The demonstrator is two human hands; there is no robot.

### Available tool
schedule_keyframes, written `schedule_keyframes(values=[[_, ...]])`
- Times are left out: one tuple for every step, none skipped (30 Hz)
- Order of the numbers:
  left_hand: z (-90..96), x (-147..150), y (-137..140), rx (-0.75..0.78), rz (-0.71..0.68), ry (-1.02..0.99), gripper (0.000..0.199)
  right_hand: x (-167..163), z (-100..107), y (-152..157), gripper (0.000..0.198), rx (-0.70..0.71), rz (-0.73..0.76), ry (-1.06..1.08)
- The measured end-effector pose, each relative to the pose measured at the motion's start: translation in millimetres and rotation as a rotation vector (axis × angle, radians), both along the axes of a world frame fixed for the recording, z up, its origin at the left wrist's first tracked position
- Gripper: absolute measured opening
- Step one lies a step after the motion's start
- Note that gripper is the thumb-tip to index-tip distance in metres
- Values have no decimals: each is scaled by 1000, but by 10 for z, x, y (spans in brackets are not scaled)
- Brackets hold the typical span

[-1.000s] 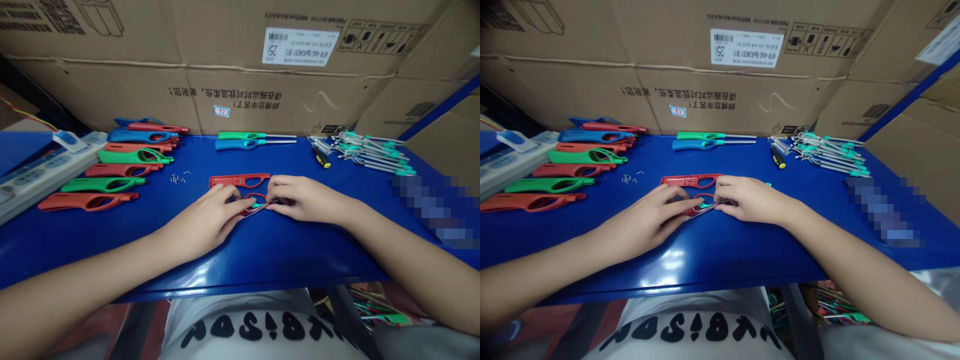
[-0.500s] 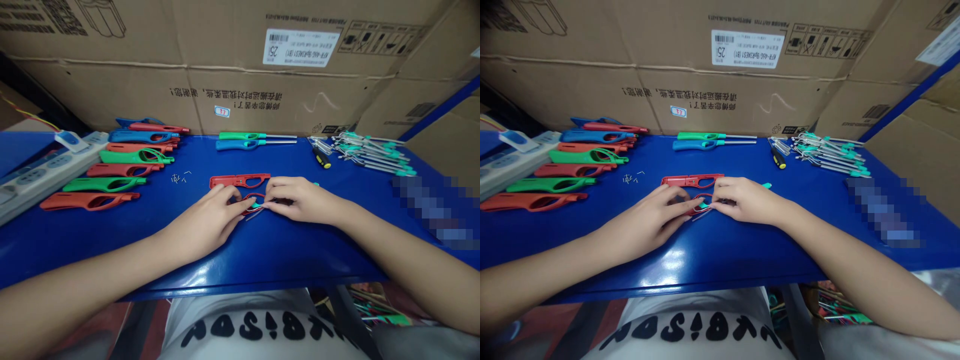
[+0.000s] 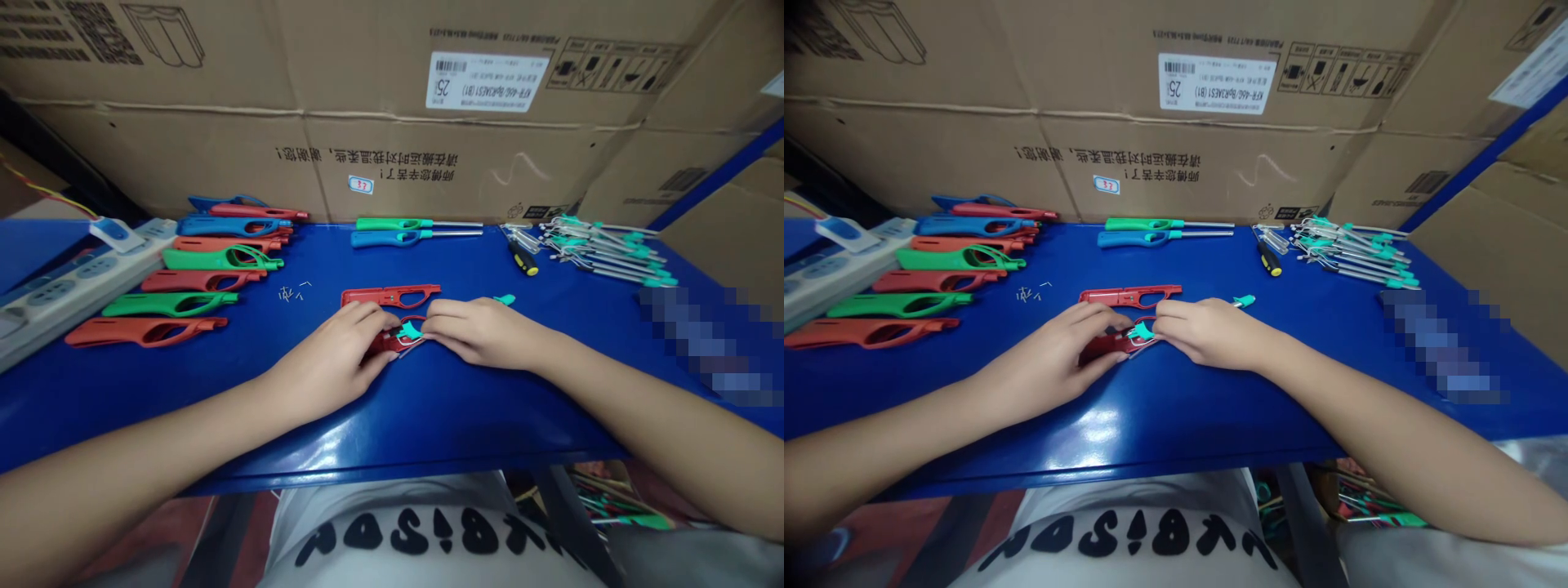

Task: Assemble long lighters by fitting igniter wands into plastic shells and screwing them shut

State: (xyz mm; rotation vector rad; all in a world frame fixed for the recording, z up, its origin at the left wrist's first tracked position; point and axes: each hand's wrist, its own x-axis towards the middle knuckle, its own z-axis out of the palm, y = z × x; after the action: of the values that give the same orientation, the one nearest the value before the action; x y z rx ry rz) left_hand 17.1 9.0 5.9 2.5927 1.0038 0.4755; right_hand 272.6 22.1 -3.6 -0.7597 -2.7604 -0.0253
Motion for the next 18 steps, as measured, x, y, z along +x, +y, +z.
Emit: schedule_keyframes(values=[[3, 1, 2, -8, 4, -2, 20, 0, 0, -1, 28, 57, 2, -38], [5, 1, 4, -14, 7, -4, 20, 0, 0, -2, 28, 104, 9, -67], [6, 3, 6, -17, 10, -6, 20, -1, 0, -2, 28, 142, 21, -89], [7, 4, 7, -18, 10, -7, 21, -3, 0, -2, 28, 170, 36, -106], [8, 6, 7, -18, 10, -9, 21, -4, 0, -2, 29, 188, 47, -119], [8, 8, 6, -15, 8, -12, 22, -6, -1, -3, 29, 199, 55, -128], [7, 10, 4, -12, 6, -18, 22, -8, -3, -6, 28, 201, 57, -136], [7, 11, 1, -6, 6, -23, 23, -10, -5, -9, 28, 199, 54, -142], [6, 12, -3, 0, 7, -26, 25, -11, -7, -13, 27, 194, 49, -147], [6, 12, -8, 7, 6, -26, 27, -12, -9, -17, 26, 186, 43, -149], [6, 12, -12, 16, 6, -25, 29, -13, -9, -21, 25, 177, 40, -150], [6, 12, -16, 23, 5, -18, 31, -13, -7, -24, 24, 169, 36, -148], [6, 11, -19, 29, 2, -11, 31, -13, -5, -26, 24, 164, 32, -145], [7, 11, -22, 33, -1, -6, 31, -13, -1, -28, 24, 160, 29, -141], [6, 11, -23, 34, -4, -4, 31, -13, 3, -29, 24, 158, 29, -137], [6, 12, -24, 33, -7, -3, 30, -13, 8, -30, 24, 157, 32, -134], [5, 13, -24, 31, -9, -2, 29, -14, 14, -30, 24, 157, 38, -132], [3, 13, -23, 27, -9, -1, 29, -15, 19, -32, 23, 159, 45, -132]])
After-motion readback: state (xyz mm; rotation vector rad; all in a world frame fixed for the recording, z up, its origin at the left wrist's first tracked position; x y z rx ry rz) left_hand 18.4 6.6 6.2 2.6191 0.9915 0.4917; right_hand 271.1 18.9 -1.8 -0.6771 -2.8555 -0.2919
